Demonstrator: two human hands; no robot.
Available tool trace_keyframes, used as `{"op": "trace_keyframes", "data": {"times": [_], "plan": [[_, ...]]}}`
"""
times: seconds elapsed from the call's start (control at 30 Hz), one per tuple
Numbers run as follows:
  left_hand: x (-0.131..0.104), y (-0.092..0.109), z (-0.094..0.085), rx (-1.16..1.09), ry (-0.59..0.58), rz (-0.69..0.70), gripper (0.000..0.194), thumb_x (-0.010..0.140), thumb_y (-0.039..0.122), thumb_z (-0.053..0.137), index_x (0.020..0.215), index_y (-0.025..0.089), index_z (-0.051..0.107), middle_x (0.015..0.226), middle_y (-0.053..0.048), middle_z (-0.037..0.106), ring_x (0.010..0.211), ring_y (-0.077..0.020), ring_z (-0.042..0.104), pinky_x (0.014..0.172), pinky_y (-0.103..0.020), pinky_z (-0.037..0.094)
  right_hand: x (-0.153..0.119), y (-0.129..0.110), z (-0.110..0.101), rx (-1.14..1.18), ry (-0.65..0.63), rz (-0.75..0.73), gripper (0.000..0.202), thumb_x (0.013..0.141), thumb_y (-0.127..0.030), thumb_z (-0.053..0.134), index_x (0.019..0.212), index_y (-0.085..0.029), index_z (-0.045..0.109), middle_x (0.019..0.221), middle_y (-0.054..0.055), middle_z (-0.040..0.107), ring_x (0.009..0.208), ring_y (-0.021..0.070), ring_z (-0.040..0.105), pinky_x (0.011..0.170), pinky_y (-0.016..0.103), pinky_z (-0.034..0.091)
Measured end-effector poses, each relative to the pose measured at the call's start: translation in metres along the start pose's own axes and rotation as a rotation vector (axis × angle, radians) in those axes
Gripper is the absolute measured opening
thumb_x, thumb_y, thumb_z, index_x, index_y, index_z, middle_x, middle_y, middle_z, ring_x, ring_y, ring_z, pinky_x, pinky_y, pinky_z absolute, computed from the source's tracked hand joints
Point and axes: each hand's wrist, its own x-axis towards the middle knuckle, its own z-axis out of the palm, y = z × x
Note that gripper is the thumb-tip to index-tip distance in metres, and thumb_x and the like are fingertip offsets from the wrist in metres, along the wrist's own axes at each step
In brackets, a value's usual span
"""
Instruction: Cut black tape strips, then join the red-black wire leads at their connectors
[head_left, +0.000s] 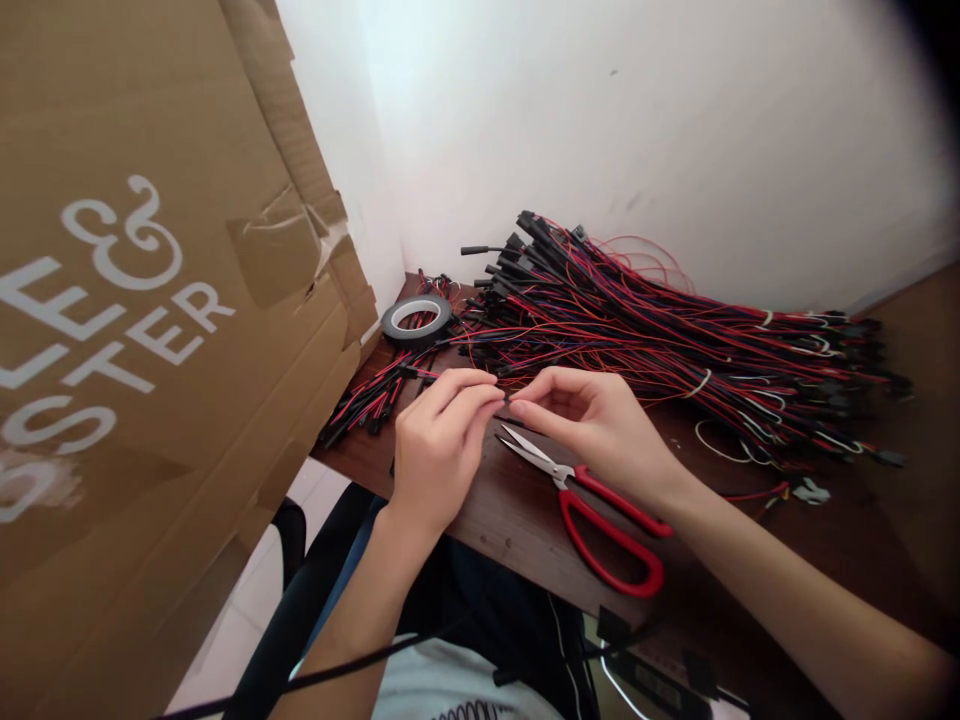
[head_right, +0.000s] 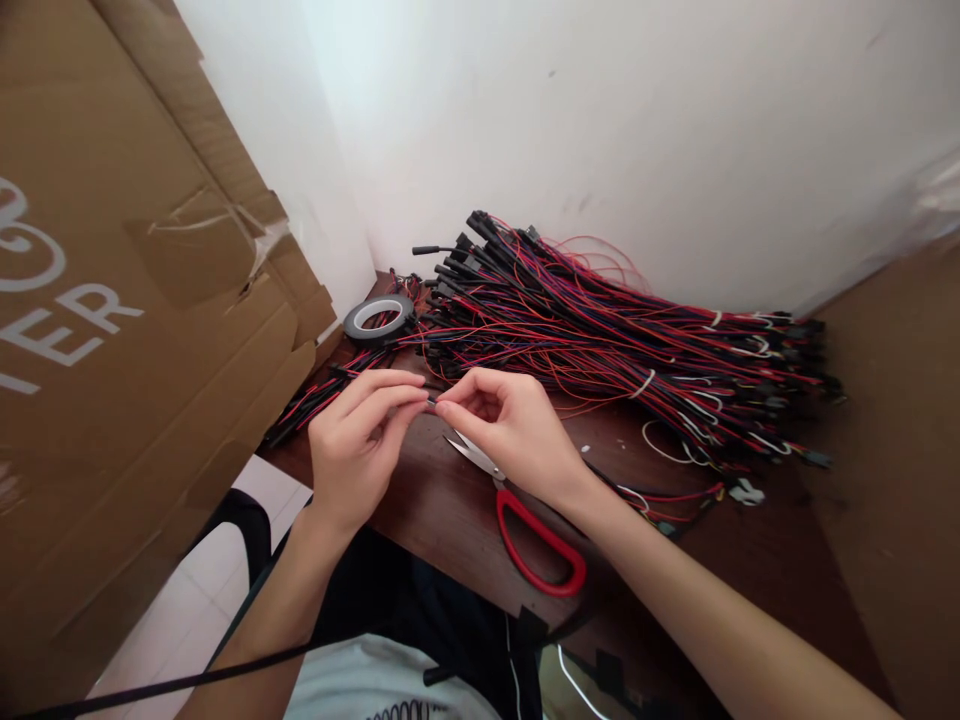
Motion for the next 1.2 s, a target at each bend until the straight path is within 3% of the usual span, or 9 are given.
{"op": "trace_keyframes", "data": {"times": [0.4, 0.83, 1.2], "plan": [[-0.0015, 0.0021, 0.0029, -0.031, -0.011, -0.024, 0.012, 0.093, 0.012, 0.054, 0.089, 0.016, 0.065, 0.087, -0.005, 0.070, 0.079, -0.0138, 0.067, 0.074, -0.023, 0.053, -0.0025, -0.0050, -0.0007, -0.118, 0.037, -0.096, 0.013, 0.080, -0.028, 0.069, 0.072, -0.017, 0.069, 0.071, 0.003, 0.070, 0.064, 0.0152, 0.062, 0.059, 0.027, 0.048], [0.0004, 0.0083, 0.0044, -0.110, -0.004, -0.217, 0.010, 0.087, 0.010, 0.062, 0.083, 0.016, 0.069, 0.081, -0.003, 0.070, 0.070, -0.0126, 0.066, 0.065, -0.022, 0.055, -0.0032, -0.0032, -0.0011, -0.371, 0.062, -0.310, 0.011, 0.083, -0.015, 0.065, 0.072, -0.017, 0.067, 0.068, 0.001, 0.066, 0.059, 0.0125, 0.056, 0.056, 0.025, 0.042], [0.0030, 0.0064, 0.0021, -0.225, -0.079, -0.316, 0.008, 0.085, 0.012, 0.063, 0.082, 0.016, 0.069, 0.081, -0.003, 0.067, 0.069, -0.0118, 0.067, 0.060, -0.019, 0.059, -0.0046, -0.0041, -0.0016, -0.510, 0.061, -0.469, 0.014, 0.084, -0.009, 0.062, 0.073, -0.018, 0.064, 0.069, 0.002, 0.063, 0.060, 0.0125, 0.055, 0.057, 0.025, 0.041]]}}
